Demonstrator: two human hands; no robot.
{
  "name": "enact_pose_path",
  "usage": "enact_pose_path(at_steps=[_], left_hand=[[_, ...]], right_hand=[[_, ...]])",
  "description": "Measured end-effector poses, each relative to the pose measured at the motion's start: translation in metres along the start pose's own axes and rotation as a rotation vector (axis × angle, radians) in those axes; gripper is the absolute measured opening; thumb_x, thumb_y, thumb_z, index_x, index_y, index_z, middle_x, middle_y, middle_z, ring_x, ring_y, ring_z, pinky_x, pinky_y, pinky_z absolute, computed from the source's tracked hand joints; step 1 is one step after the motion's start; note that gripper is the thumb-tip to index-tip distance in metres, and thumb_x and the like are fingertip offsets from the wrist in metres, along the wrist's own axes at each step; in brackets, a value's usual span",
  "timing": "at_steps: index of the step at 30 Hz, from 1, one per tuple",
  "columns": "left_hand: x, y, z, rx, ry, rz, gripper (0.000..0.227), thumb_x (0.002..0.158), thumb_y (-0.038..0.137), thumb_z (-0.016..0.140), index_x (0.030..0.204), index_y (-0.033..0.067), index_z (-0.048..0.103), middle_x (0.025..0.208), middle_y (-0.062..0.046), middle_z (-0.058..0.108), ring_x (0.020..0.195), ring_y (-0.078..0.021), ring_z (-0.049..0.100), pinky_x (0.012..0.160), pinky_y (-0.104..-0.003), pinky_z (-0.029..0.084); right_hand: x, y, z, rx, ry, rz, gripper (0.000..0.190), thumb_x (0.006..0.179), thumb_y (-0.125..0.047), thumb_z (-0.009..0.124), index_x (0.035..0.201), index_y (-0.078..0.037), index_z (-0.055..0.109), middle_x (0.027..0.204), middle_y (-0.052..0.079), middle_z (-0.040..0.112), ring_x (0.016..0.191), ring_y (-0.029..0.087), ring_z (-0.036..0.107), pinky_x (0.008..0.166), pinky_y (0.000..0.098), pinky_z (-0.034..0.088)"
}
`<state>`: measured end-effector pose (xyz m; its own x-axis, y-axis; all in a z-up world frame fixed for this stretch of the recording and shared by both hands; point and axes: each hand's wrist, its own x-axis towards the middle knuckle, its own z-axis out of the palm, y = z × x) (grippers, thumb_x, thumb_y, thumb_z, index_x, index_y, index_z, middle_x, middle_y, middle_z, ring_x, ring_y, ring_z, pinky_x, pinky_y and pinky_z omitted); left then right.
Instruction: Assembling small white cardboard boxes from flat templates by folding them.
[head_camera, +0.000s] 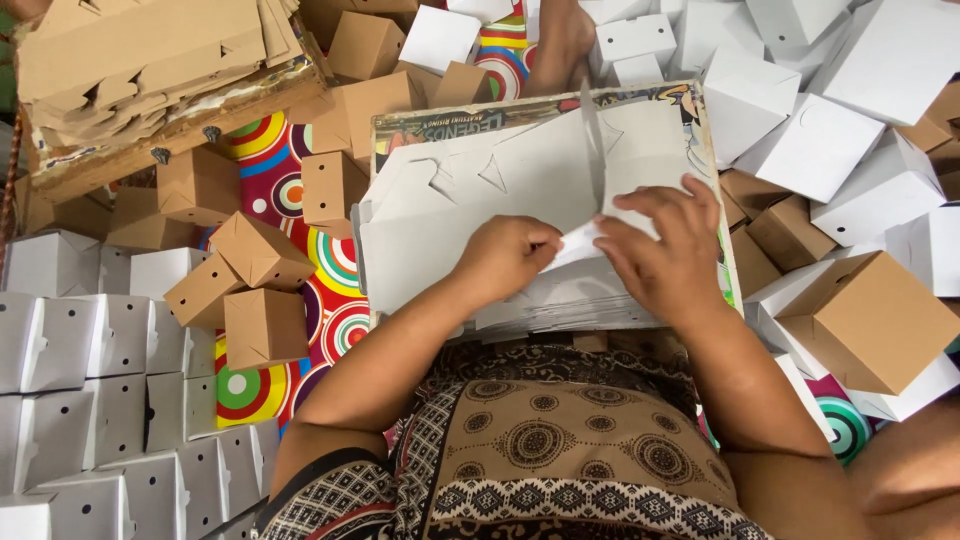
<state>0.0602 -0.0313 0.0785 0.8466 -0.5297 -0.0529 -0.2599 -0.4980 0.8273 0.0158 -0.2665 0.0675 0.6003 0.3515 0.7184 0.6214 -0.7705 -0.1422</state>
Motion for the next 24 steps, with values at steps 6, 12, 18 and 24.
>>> enact_pose_path(at_steps=[6,12,18,24], left_hand=[[0.004,0.002,-0.022,-0.636,0.601,0.001,0.009,0.097,0.010,0.069,0.098,0.0042,0.075,0.072,-0.007,0.068,0.065,-0.0114,0.066,0.059,-0.024,0.063],[-0.012,-0.001,-0.004,-0.952,0.696,0.087,0.011,0.097,0.008,0.069,0.099,-0.0025,0.066,0.081,-0.008,0.065,0.078,-0.0149,0.072,0.073,-0.031,0.069],[-0.015,-0.002,0.005,-1.065,0.717,0.104,0.013,0.096,0.006,0.070,0.098,-0.0043,0.063,0.080,-0.008,0.063,0.075,-0.0164,0.074,0.072,-0.031,0.070],[-0.016,0.007,0.011,-1.049,0.710,0.119,0.013,0.092,0.003,0.074,0.096,-0.0042,0.064,0.081,-0.010,0.065,0.077,-0.0170,0.074,0.074,-0.034,0.070]], right_hand=[[0.000,-0.008,-0.003,0.239,0.231,0.108,0.027,0.092,-0.018,0.086,0.113,-0.005,0.074,0.116,0.012,0.066,0.108,0.036,0.060,0.109,0.0566,0.041],[0.011,-0.026,0.008,0.294,0.209,0.037,0.045,0.083,-0.026,0.092,0.118,-0.006,0.072,0.121,0.013,0.065,0.112,0.035,0.060,0.109,0.0584,0.039],[0.021,-0.027,0.007,0.252,0.176,-0.069,0.031,0.087,-0.026,0.087,0.114,-0.014,0.076,0.123,0.010,0.068,0.115,0.032,0.060,0.114,0.0598,0.031],[0.021,-0.021,0.013,0.135,0.260,-0.153,0.009,0.095,-0.016,0.077,0.103,-0.020,0.081,0.115,0.006,0.073,0.109,0.029,0.062,0.113,0.0591,0.032]])
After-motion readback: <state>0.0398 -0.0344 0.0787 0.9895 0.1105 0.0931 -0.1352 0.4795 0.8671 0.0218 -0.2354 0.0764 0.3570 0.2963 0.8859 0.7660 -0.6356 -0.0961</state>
